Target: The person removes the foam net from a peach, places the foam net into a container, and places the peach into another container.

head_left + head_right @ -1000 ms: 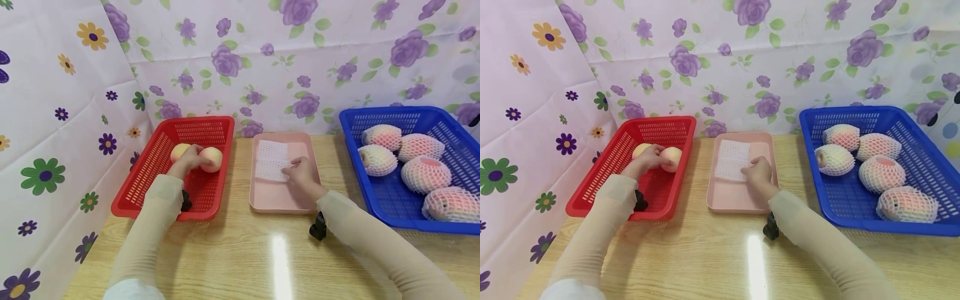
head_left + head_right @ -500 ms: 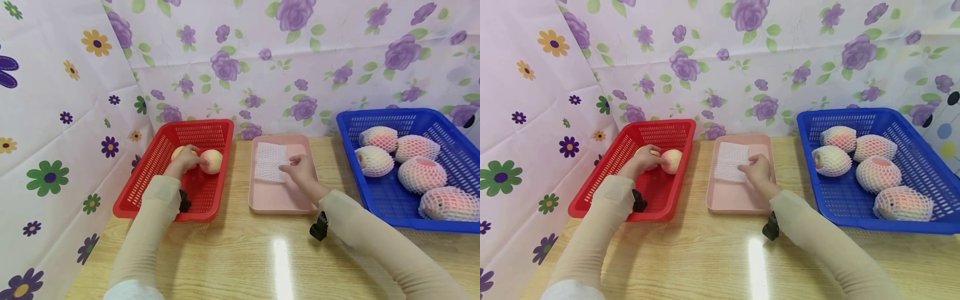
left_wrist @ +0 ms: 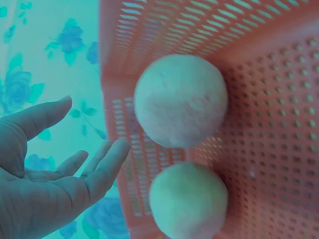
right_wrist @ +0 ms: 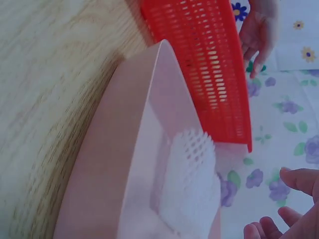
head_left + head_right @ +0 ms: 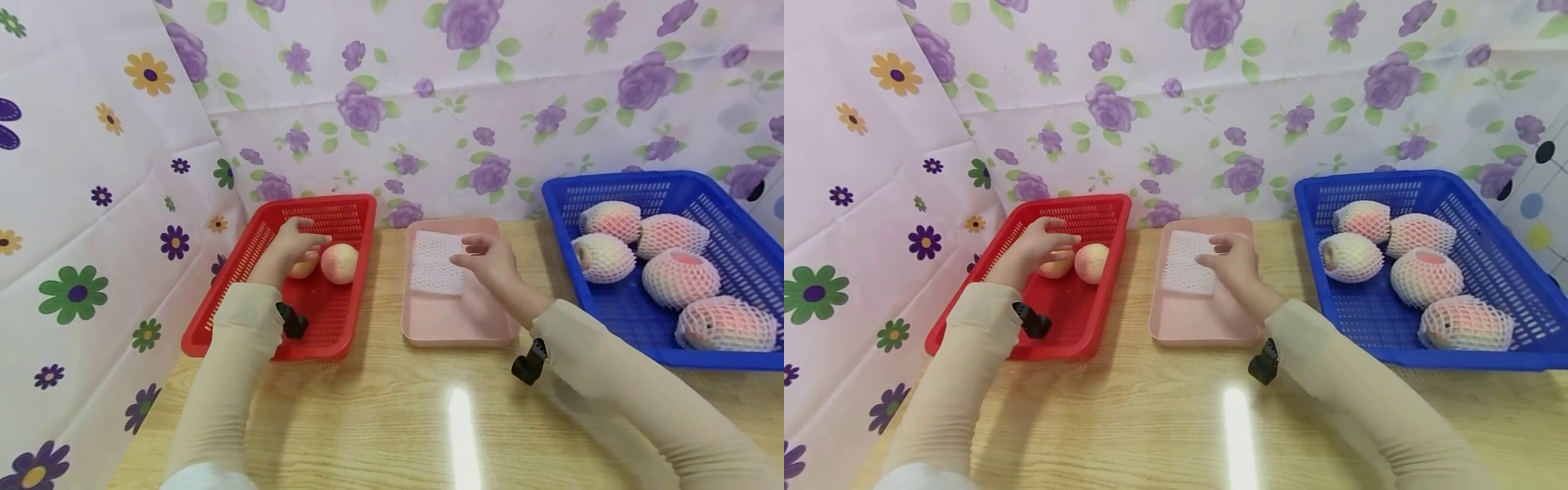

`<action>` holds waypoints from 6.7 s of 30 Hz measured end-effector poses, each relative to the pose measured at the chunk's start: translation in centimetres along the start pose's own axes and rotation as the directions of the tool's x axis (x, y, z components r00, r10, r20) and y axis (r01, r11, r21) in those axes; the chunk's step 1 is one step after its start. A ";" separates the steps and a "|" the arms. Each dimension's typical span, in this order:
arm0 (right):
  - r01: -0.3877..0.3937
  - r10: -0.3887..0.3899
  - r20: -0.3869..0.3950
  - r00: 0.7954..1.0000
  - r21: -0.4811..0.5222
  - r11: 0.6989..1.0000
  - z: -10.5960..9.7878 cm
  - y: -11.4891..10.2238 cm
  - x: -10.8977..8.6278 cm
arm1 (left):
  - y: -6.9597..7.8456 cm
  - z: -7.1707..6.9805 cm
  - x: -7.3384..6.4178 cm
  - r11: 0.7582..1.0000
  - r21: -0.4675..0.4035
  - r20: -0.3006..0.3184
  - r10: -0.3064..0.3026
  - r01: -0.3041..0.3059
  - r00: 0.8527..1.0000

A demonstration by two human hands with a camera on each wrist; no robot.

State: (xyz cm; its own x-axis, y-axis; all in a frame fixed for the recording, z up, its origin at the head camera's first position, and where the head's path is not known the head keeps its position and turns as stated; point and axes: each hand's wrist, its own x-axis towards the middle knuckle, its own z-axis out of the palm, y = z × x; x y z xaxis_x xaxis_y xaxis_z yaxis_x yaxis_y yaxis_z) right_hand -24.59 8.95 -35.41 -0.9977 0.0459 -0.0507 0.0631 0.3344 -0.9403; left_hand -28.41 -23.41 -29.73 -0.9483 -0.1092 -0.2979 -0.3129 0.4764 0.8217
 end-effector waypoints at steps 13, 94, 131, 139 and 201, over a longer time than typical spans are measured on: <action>-0.033 0.028 0.075 0.997 0.075 0.997 -2.1 -3.2 -2.0 | 2.4 2.3 -1.8 0.975 -0.198 0.057 0.117 -0.104 0.991; 0.237 -0.148 0.216 0.965 -0.479 0.845 -22.9 5.0 3.1 | 4.0 27.5 -12.1 0.785 -0.619 0.346 0.305 -0.029 0.887; 0.307 -0.101 0.355 0.929 -0.591 0.746 -22.3 8.5 4.0 | 5.1 34.2 -13.9 0.733 -0.673 0.396 0.249 0.095 0.884; 0.340 -0.131 0.357 0.925 -0.625 0.703 -22.4 8.1 4.3 | 5.2 34.4 -13.5 0.723 -0.686 0.377 0.251 0.087 0.892; 0.265 -0.006 0.402 0.915 -0.591 0.762 -22.9 8.4 3.2 | 5.0 34.4 -14.0 0.694 -0.710 0.405 0.258 0.124 0.877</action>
State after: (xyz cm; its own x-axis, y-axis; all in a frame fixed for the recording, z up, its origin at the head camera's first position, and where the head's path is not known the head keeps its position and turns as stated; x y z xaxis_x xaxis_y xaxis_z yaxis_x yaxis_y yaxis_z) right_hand -26.66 33.44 -35.72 -0.9243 -0.3388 -0.1757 -0.2008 0.8232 -0.5310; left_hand -14.90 10.54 -38.16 -0.8913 0.3808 -0.2461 -0.3714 -0.3022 0.8779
